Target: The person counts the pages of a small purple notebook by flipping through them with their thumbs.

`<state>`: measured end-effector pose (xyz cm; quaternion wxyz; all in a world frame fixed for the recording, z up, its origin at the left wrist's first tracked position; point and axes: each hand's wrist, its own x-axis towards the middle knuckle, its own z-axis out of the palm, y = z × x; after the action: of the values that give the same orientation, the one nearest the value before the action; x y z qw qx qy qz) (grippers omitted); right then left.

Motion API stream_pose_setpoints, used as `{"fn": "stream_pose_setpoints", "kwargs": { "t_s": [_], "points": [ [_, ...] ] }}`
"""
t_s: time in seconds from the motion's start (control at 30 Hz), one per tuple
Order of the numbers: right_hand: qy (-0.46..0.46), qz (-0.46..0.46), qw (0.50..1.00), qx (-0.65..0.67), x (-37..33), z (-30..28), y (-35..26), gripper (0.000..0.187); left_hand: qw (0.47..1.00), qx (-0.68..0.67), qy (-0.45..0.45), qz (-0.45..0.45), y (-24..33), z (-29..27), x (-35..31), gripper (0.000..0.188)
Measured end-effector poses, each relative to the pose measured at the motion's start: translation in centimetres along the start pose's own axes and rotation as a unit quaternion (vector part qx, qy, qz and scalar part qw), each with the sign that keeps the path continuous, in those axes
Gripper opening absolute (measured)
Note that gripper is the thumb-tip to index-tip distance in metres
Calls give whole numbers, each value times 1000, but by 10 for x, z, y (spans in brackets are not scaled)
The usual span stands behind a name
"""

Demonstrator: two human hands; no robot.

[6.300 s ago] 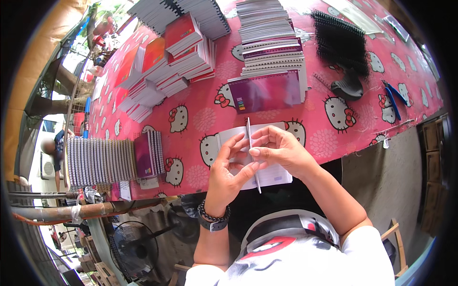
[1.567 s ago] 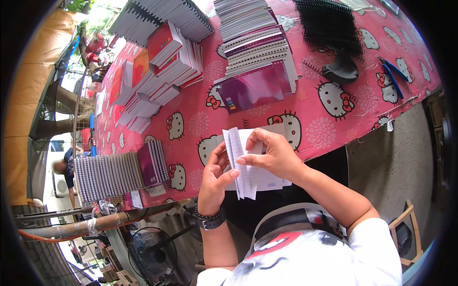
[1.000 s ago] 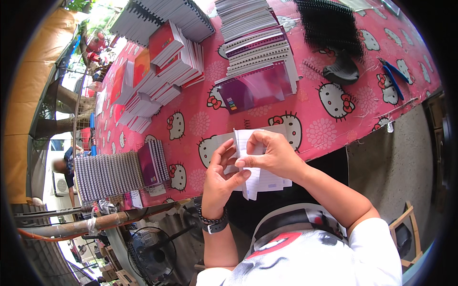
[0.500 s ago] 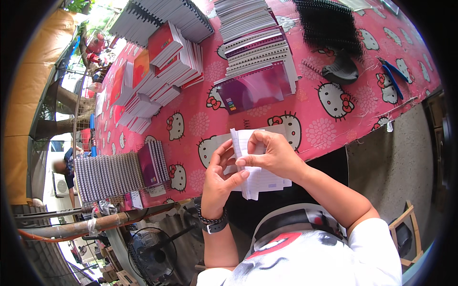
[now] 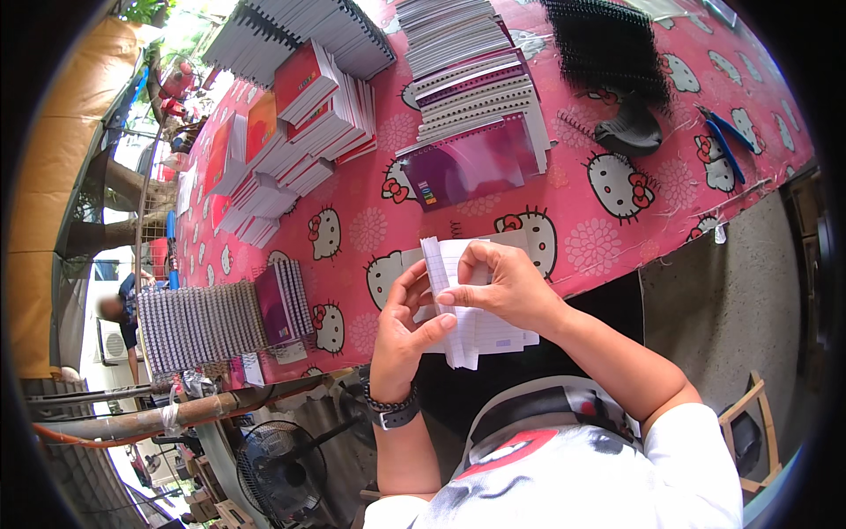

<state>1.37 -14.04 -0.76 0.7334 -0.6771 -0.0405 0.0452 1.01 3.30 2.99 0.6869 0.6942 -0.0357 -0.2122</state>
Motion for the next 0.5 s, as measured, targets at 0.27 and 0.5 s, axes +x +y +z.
{"fn": "stream_pose_setpoints", "kwargs": {
  "t_s": [0.27, 0.5],
  "points": [
    [-9, 11, 1000, -8, 0, -1, -5, 37, 1000, -3, -1, -2, -1, -1, 0, 80],
    [-4, 10, 1000, -5, 0, 0, -3, 38, 1000, 4, 3, -3, 1, 2, 0, 78]
  ]
}}
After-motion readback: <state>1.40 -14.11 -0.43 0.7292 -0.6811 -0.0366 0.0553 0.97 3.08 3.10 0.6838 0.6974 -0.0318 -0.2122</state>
